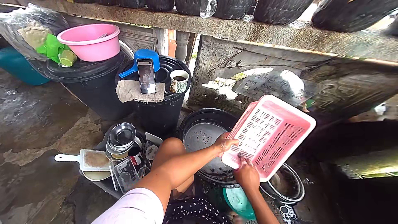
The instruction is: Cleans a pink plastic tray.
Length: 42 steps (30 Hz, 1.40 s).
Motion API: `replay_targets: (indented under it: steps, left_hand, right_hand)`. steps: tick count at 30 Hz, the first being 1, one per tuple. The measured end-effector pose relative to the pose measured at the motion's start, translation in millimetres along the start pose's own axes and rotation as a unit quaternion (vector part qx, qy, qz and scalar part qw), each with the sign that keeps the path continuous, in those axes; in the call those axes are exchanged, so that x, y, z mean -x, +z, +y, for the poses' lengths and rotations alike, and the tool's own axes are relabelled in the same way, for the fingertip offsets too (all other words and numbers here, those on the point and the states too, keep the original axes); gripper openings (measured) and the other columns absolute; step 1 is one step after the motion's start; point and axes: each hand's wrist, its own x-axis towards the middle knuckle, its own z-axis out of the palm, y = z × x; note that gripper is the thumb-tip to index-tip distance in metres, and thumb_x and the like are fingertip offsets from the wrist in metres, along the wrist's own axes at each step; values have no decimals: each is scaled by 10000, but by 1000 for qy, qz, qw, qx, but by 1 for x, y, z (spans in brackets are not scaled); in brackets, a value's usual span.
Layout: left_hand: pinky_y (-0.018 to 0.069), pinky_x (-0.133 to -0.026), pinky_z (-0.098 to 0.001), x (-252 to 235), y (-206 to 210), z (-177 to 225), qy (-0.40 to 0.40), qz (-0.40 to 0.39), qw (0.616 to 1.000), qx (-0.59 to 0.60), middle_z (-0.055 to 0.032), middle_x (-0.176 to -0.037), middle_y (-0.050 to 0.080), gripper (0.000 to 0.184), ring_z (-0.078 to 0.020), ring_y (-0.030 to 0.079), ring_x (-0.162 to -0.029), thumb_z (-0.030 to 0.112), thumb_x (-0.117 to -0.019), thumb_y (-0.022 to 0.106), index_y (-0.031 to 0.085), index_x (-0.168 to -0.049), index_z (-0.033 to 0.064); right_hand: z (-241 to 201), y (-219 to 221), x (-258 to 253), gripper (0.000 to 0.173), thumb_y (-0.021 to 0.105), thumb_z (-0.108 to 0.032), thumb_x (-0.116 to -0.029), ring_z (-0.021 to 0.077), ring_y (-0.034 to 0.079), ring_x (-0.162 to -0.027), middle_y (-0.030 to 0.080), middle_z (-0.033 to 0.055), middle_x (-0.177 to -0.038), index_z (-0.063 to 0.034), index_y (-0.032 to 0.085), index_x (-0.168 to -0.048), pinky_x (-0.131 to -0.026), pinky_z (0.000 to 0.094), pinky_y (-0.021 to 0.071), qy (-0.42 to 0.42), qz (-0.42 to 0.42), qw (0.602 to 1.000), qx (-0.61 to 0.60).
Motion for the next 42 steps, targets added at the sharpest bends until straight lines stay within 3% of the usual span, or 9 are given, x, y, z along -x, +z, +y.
replay_targets:
  steps: [4,7,10,15,21,26,31,36,42]
  left_hand:
    - [561,-853,-399,0,-4,-5,-28,5,999,-40,-176,-1107,661,494,-215,658,-951,103,-910,667,514,-1364,-16]
    - [563,-838,-392,5,-20,9,-22,2,998,-54,-166,-1072,661,467,-204,655,-920,81,-903,657,524,-1339,-22]
    - [571,-803,-388,5,-23,12,-8,15,1000,-22,-158,-1044,663,485,-200,659,-884,79,-888,652,518,-1345,-13]
    - [555,-793,-370,10,-9,1,-46,-19,998,-50,-146,-1039,656,429,-187,644,-876,116,-933,637,529,-1329,-8]
    - [577,-765,-365,21,-32,41,-43,-55,997,-33,-124,-981,659,493,-172,658,-812,1,-922,600,481,-1400,8]
    - [521,-913,-636,22,-3,32,-44,-34,985,163,-221,-1447,511,688,-383,577,-1242,166,-1007,596,251,-1600,222]
    - [568,-934,-424,20,12,2,30,-22,995,90,-218,-1227,631,763,-246,670,-1048,68,-892,701,276,-1525,18]
    - [579,-869,-414,14,-12,8,53,-46,997,40,-194,-1202,630,651,-225,666,-996,9,-890,601,355,-1493,14]
    - [588,-833,-389,12,-7,10,81,-38,996,28,-178,-1124,649,598,-202,673,-932,-20,-853,611,429,-1424,-27]
  right_hand:
    - [-77,0,15,312,676,-215,-882,435,672,-1144,663,262,-1290,43,721,-1051,-902,629,533,-28,2,997,-69]
    - [-24,19,7,546,728,-129,-819,409,579,-1322,612,226,-1411,-1,653,-1345,-1080,587,478,-127,36,990,-46]
    - [20,14,-3,593,784,-211,-797,487,491,-1361,583,295,-1390,6,652,-1333,-1126,630,397,-56,-9,998,28]
    - [-69,-6,13,448,745,-295,-808,460,478,-1378,569,295,-1395,43,718,-1101,-1121,600,410,-83,-26,995,-53]
    - [29,4,18,401,645,46,-843,443,669,-1141,698,243,-1230,-9,725,-1232,-1011,624,496,-172,101,980,19]
    - [-2,-48,3,237,664,-155,-882,507,675,-1014,694,306,-1004,72,714,-927,-853,655,527,-116,257,959,12]
    - [-89,-32,1,391,543,-159,-1003,482,512,-1356,558,359,-1379,144,619,-1239,-1145,591,407,-11,148,982,-119]
    - [0,-2,-9,511,743,-224,-787,433,584,-1298,647,226,-1354,-1,707,-1245,-1143,633,387,-217,91,972,22]
    - [35,-14,-11,643,777,-148,-815,512,468,-1382,517,330,-1456,66,578,-1388,-1102,680,402,29,0,999,15]
